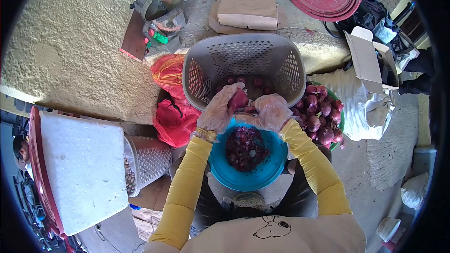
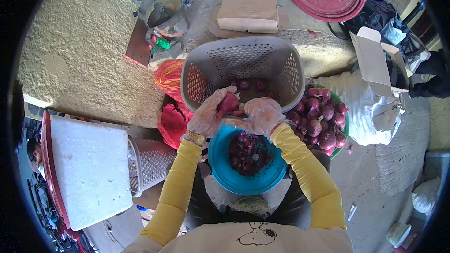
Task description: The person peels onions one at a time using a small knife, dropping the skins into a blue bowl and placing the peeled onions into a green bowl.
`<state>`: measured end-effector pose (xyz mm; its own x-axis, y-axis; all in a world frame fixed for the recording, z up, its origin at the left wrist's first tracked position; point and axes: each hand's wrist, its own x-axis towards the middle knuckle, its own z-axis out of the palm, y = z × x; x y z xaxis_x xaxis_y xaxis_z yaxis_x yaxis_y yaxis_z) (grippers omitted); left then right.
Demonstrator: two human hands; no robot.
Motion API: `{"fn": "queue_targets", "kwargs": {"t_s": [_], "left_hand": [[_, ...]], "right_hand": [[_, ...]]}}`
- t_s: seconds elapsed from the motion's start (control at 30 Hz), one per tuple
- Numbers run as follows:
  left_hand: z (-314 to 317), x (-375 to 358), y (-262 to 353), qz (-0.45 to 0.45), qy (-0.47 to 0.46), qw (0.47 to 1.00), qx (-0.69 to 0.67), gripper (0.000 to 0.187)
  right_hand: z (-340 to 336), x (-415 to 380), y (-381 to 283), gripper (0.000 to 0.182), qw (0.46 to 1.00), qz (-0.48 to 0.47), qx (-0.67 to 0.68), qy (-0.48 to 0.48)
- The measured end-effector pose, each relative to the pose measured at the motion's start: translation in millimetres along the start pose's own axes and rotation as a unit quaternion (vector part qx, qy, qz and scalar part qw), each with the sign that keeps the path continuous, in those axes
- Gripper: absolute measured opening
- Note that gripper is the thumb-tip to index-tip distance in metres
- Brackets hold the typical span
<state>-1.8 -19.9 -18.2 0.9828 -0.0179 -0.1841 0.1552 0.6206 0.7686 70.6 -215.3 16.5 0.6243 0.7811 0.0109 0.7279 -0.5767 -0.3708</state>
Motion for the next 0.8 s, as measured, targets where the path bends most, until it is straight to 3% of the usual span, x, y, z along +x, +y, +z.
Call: {"fn": "queue_targets", "kwargs": {"t_s": [0.07, 0.1, 0.2, 0.27, 0.43, 0.57, 0.67, 0.8], "left_hand": [[-16.0, 5.4, -13.0, 0.110, 0.011, 0.950, 0.292, 0.041], [-10.2, 3.6, -9.5, 0.109, 0.010, 0.950, 0.292, 0.041], [8.2, -2.7, 4.5, 0.083, -0.001, 0.969, 0.232, 0.039], [17.5, -4.8, 17.0, -0.040, 0.024, 0.999, -0.023, 0.037], [11.9, -3.9, 15.0, -0.060, 0.019, 0.993, -0.099, 0.037], [14.6, -6.2, 18.7, -0.053, 0.037, 0.988, -0.138, 0.035], [15.4, -2.2, 20.7, -0.043, 0.031, 0.985, -0.163, 0.033], [11.8, 1.0, 20.3, -0.064, -0.008, 0.981, -0.183, 0.032]], "right_hand": [[4.0, -1.0, 1.0, 0.066, 1.000, -0.010, -0.022, -0.018], [11.6, -1.6, 4.5, 0.067, 0.999, -0.034, -0.015, 0.010], [24.6, -2.5, 14.1, 0.069, 0.995, -0.074, -0.001, 0.065], [23.7, -3.3, 16.3, 0.071, 0.992, -0.090, 0.005, 0.091], [-1.4, -5.5, 8.7, 0.075, 0.994, -0.103, -0.008, 0.030], [7.3, -8.6, 11.4, 0.078, 0.988, -0.142, 0.009, 0.064], [-8.8, -7.7, 4.1, 0.080, 0.990, -0.126, 0.018, 0.056], [-25.5, -1.3, -6.2, 0.076, 0.999, -0.017, 0.009, 0.035]]}}
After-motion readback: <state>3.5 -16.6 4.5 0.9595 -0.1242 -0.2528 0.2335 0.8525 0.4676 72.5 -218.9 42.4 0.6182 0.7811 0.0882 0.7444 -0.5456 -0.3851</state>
